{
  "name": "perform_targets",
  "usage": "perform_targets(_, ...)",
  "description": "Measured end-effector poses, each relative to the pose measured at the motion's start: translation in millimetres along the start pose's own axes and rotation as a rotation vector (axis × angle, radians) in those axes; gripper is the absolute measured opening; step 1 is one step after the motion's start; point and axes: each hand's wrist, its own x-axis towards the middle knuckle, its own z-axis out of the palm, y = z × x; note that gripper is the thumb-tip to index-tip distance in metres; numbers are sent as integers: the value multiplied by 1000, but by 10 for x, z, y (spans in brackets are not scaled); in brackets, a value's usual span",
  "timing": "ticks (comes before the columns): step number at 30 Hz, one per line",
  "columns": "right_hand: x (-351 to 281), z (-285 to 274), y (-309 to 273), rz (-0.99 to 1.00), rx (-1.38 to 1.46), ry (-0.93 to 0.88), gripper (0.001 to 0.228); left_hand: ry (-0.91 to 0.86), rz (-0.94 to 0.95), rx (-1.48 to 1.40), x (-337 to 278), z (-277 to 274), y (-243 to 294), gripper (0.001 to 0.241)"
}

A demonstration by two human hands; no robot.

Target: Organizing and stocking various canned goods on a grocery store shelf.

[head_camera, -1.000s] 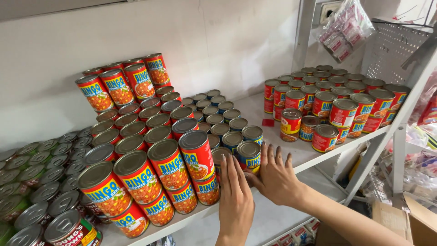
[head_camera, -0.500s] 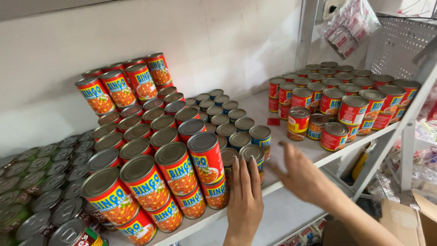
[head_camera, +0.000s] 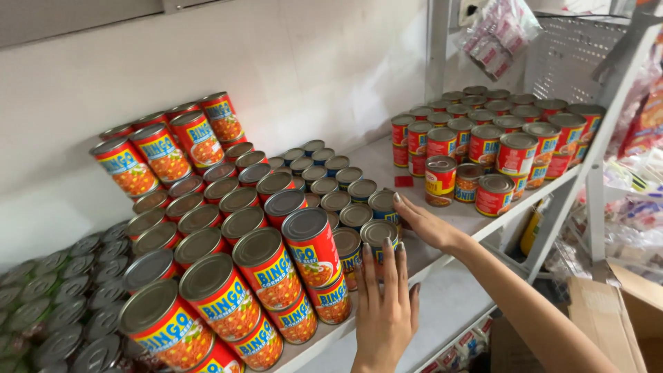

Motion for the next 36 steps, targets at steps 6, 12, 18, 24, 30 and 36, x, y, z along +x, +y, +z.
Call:
perform_targets(6,12,-3,-38,-48,75,-40,78,-21,63,51,-3,-6,-59,62)
perform_targets(12,-60,21,-117,-85,218,-100,77,-65,76,51,-13,25,-78,66)
perform_targets(18,-35,5,-27,-59,216,-82,70,2,91,90,1,64,-64,62)
perform_targets(24,90,-54,171,-125,213,-118,70,-29,98,90,14,31,-77,61)
perform_targets(30,34,-62,111,-105,104,-96,74,5,135,110,8,30,-90,57)
perform_targets(36,-113,-7,-103,-120,128,-80,78,61,158,117,0,71,-93,53)
